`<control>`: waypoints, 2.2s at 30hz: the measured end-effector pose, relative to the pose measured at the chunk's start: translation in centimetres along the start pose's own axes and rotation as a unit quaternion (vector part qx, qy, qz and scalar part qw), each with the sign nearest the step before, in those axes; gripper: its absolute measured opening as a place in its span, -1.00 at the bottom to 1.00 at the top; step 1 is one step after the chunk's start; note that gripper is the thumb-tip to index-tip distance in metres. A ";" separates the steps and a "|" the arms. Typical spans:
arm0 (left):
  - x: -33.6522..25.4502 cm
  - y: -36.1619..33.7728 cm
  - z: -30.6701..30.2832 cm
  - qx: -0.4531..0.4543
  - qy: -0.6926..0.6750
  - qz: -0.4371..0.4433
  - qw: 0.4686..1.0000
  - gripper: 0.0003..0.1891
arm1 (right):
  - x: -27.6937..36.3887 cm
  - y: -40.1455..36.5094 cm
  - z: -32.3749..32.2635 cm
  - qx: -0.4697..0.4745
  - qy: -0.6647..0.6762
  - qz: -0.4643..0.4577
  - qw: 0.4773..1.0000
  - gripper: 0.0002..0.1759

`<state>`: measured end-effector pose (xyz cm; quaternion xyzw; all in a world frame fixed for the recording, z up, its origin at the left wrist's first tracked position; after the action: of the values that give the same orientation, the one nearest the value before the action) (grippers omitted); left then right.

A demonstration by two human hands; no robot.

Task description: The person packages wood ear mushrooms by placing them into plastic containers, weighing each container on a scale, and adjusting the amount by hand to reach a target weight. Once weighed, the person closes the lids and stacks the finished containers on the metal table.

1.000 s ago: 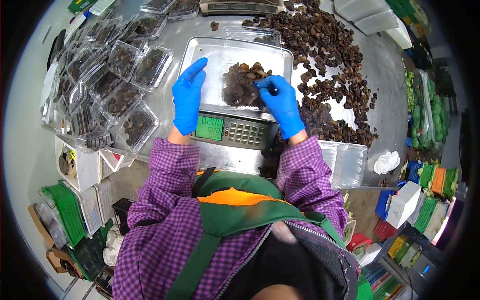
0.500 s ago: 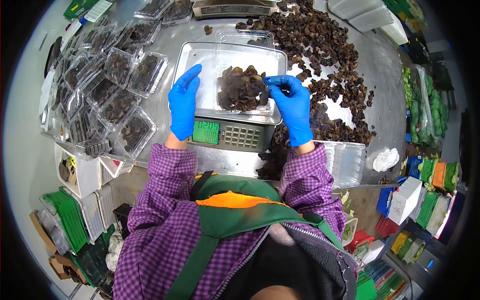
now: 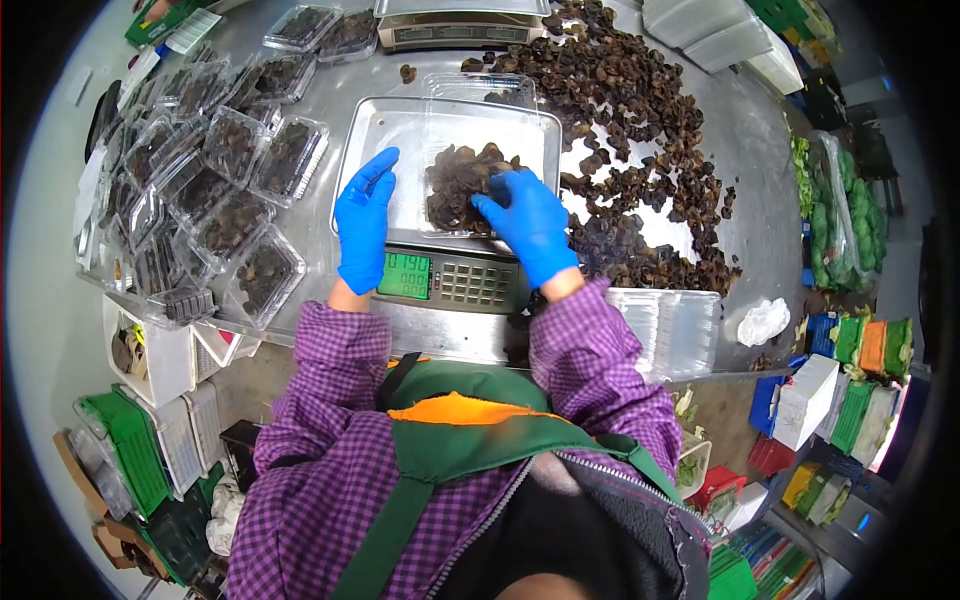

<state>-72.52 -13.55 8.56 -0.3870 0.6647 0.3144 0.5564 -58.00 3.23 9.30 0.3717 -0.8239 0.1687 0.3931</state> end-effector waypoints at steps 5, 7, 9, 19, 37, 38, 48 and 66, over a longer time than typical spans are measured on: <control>0.1 -0.1 -1.4 -0.016 -0.002 0.016 1.000 -0.65 | -3.8 2.2 1.4 -0.021 0.118 0.000 0.993 -0.68; 0.5 -0.1 -2.2 -0.031 -0.006 0.005 0.999 -0.66 | -4.8 2.1 1.1 0.010 0.285 0.038 0.958 -0.72; 1.0 0.0 -2.4 -0.034 -0.012 -0.002 0.999 -0.66 | -4.4 1.4 0.0 0.018 0.342 0.073 0.937 -0.74; 0.2 0.2 -0.8 -0.005 0.006 0.008 1.000 -0.65 | -3.9 -1.5 -3.0 0.033 0.468 0.146 0.871 -0.75; 3.8 7.7 2.5 0.107 0.127 -0.046 0.985 -0.29 | -11.0 -11.3 -10.0 -0.092 0.394 0.185 0.896 -0.80; 4.6 8.6 2.6 0.134 0.158 -0.027 0.978 -0.31 | -11.1 -11.9 -10.5 -0.090 0.390 0.189 0.897 -0.80; 5.6 10.1 3.6 0.218 -0.022 -0.003 0.976 -0.44 | -20.5 -23.8 -20.1 -0.360 0.315 0.246 0.843 -0.72; -1.2 1.2 2.5 0.165 0.150 0.118 0.968 -0.50 | -30.3 -28.5 -34.4 -0.474 0.256 0.236 0.809 -0.68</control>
<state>-72.24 -10.66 9.30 -0.2514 0.8240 0.2027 0.4656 -6.28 18.35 7.29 -0.1230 -0.7336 -0.0660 0.6651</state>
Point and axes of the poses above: each hand's wrist, its own y-axis towards the middle knuckle, its own z-axis out of the palm, x = y × z, the point moved 6 cm from there along y, towards the middle knuckle, and after that the axes turned 15 degrees about y, right-handed, at the moved point
